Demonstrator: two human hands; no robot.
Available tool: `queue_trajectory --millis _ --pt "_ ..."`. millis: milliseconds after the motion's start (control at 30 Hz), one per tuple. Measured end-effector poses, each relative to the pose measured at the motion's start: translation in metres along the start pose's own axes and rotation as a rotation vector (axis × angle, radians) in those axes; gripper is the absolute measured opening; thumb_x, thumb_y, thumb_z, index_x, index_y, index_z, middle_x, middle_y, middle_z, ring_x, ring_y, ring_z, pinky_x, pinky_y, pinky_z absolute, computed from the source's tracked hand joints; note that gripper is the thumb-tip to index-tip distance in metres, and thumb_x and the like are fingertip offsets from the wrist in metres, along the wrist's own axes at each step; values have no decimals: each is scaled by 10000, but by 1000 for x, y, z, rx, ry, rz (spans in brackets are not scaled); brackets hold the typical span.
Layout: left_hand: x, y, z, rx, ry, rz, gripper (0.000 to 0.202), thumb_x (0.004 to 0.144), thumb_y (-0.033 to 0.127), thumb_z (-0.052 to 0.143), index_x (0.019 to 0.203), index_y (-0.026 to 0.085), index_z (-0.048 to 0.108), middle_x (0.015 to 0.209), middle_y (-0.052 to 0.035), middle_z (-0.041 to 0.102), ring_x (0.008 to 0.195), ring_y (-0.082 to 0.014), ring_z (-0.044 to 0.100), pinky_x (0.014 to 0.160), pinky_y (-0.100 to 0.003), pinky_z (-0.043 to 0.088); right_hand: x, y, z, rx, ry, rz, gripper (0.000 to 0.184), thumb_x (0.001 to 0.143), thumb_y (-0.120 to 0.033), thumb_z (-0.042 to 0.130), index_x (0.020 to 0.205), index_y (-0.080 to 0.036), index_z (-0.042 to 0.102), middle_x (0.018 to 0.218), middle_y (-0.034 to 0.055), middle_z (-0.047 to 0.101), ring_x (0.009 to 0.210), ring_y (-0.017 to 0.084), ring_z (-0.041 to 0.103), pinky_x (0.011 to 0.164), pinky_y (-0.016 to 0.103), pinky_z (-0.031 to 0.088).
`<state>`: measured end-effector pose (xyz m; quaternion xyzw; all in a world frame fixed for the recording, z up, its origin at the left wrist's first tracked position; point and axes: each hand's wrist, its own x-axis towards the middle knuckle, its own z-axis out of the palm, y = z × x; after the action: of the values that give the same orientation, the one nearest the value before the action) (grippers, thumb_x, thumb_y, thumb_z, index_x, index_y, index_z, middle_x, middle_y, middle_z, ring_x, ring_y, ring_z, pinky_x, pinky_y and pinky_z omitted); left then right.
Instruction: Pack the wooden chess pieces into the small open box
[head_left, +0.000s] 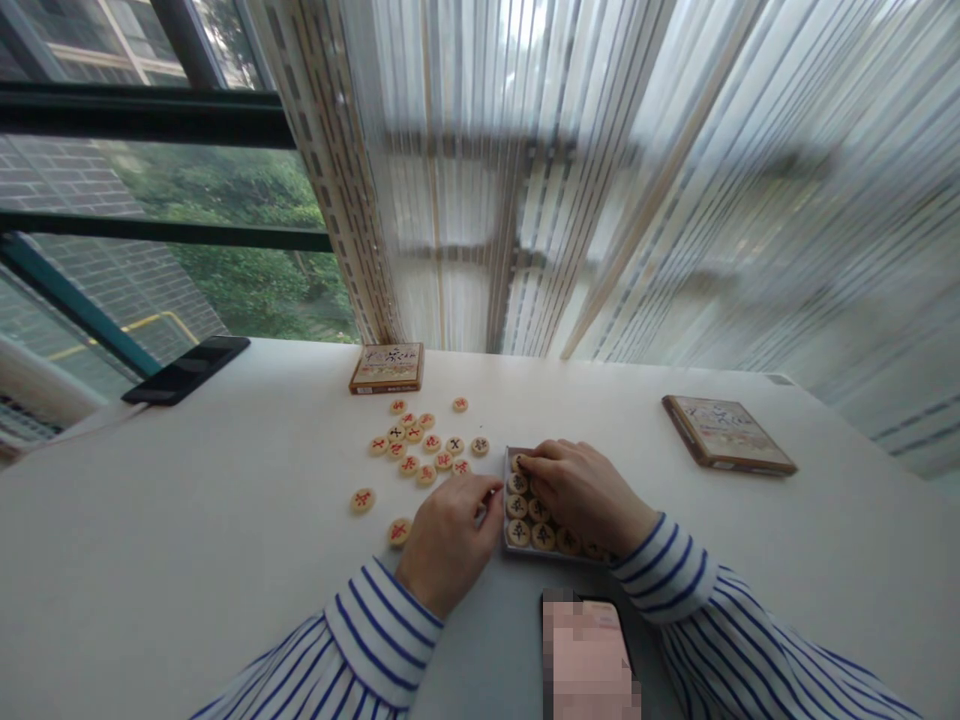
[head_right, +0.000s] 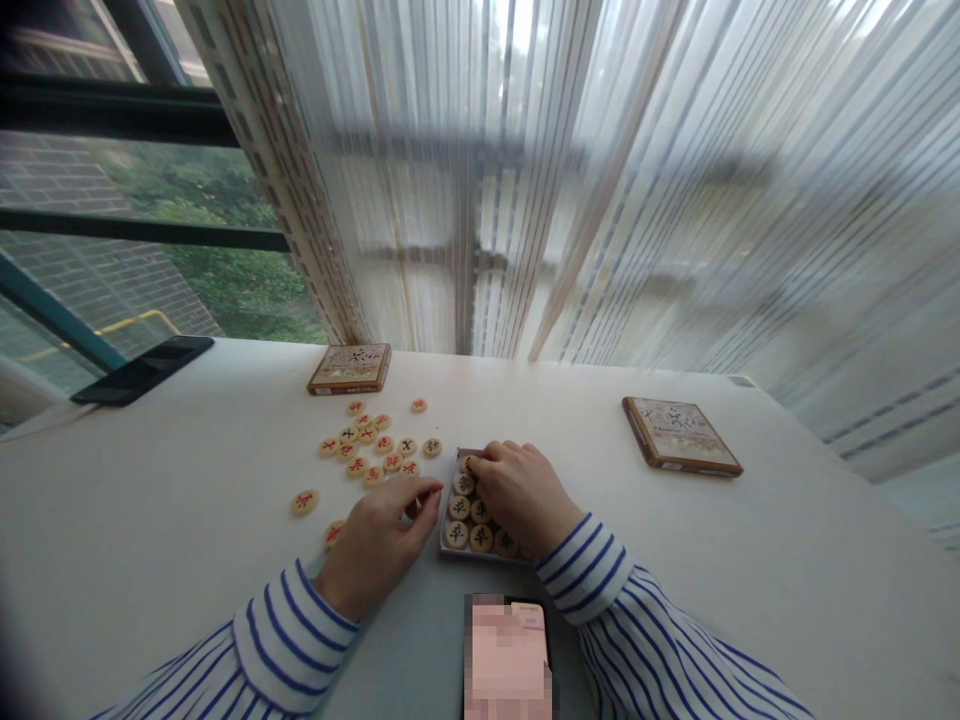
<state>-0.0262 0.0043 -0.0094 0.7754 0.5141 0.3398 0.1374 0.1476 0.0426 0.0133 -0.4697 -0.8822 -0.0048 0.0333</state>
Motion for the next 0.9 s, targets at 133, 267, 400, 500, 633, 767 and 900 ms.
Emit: queue_trajectory --millis 133,267,400,500,633,767,900 --pt "-1 1 0 -2 -5 -4 142 813 179 476 826 167 617 729 -36 653 688 -165 592 635 -278 457 0 -1 0 -3 -13 -4 271 847 -202 483 1092 -223 596 966 75 647 857 190 589 699 292 395" --pt "0 1 0 -3 -1 5 156 812 179 469 834 168 623 743 -45 661 685 -164 588 640 -283 461 1 -2 -1 -1 -30 -8 288 836 -171 486 1101 -224 587 974 74 645 868 186 585 695 284 382" --pt "0 1 0 1 4 11 155 809 176 468 829 172 622 738 -45 659 688 -163 590 655 -286 465 0 -4 -1 6 -25 -13 293 837 -166 483 1109 -227 577 971 67 645 868 183 580 694 284 369" --pt "0 1 0 5 0 19 149 810 183 471 820 175 619 729 -41 654 687 -163 589 653 -282 464 -1 -3 -2 10 -8 -13 274 842 -172 481 1089 -233 583 964 61 646 854 176 576 684 281 352" --pt "0 0 0 5 -3 19 146 809 180 474 828 176 619 730 -37 653 686 -163 591 642 -276 459 -2 0 -6 23 23 7 167 845 -207 491 940 -217 627 878 50 659 816 170 564 672 288 312" --pt "0 0 1 3 -6 22 146 811 182 477 835 174 621 738 -38 654 696 -166 592 648 -278 453 -3 2 -7 48 33 8 122 834 -229 513 850 -212 633 835 34 672 817 174 551 680 300 275" --pt "0 0 1 1 -7 20 140 809 177 484 835 165 621 743 -43 653 702 -171 590 652 -282 450 -2 0 -6 47 18 -2 103 821 -229 528 825 -211 630 838 23 675 823 175 545 680 309 261"
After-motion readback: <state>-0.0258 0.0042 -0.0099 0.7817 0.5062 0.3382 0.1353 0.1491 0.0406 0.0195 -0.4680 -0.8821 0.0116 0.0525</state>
